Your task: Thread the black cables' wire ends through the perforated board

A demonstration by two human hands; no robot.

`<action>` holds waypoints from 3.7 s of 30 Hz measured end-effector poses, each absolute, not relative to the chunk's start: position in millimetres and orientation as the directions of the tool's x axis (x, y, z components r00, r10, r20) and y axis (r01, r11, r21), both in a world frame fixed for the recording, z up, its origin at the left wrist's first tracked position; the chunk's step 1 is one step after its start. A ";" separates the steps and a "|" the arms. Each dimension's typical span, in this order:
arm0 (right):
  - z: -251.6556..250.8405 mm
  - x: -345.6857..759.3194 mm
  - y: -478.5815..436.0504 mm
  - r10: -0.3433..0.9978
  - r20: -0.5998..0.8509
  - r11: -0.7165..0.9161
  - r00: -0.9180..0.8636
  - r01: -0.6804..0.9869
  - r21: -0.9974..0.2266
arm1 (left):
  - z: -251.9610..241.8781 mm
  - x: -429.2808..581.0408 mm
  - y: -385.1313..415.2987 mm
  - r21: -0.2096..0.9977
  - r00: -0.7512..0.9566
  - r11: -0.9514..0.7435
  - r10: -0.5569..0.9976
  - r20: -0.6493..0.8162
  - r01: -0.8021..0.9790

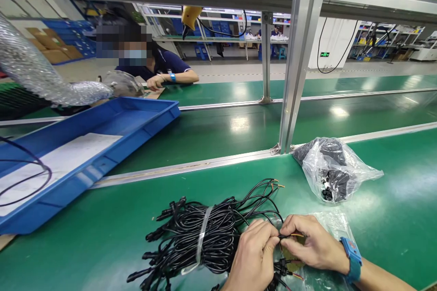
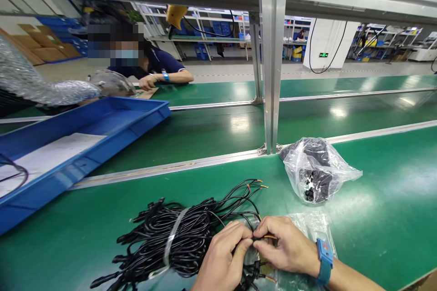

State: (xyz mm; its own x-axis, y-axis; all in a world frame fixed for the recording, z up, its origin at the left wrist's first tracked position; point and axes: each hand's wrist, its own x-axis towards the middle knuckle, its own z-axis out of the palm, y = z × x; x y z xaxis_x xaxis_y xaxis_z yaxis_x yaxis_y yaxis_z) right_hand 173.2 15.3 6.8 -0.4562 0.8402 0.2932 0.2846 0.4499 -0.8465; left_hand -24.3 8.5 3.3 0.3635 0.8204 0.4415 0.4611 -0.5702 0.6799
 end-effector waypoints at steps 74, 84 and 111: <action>23.4 230.6 51.2 0.802 0.552 0.486 -0.229 0.788 -0.379 | 12.3 -20.6 16.8 0.429 0.490 -0.719 0.690 0.532 0.547; 30.9 219.5 42.0 0.769 0.345 0.639 -0.539 0.626 -0.447 | -9.0 -31.2 5.4 0.497 0.646 -0.675 0.716 0.264 0.545; 25.8 200.0 28.2 0.902 -0.007 0.336 -0.431 0.713 -0.615 | -3.8 -29.7 0.2 0.572 0.494 -0.587 0.804 0.331 0.572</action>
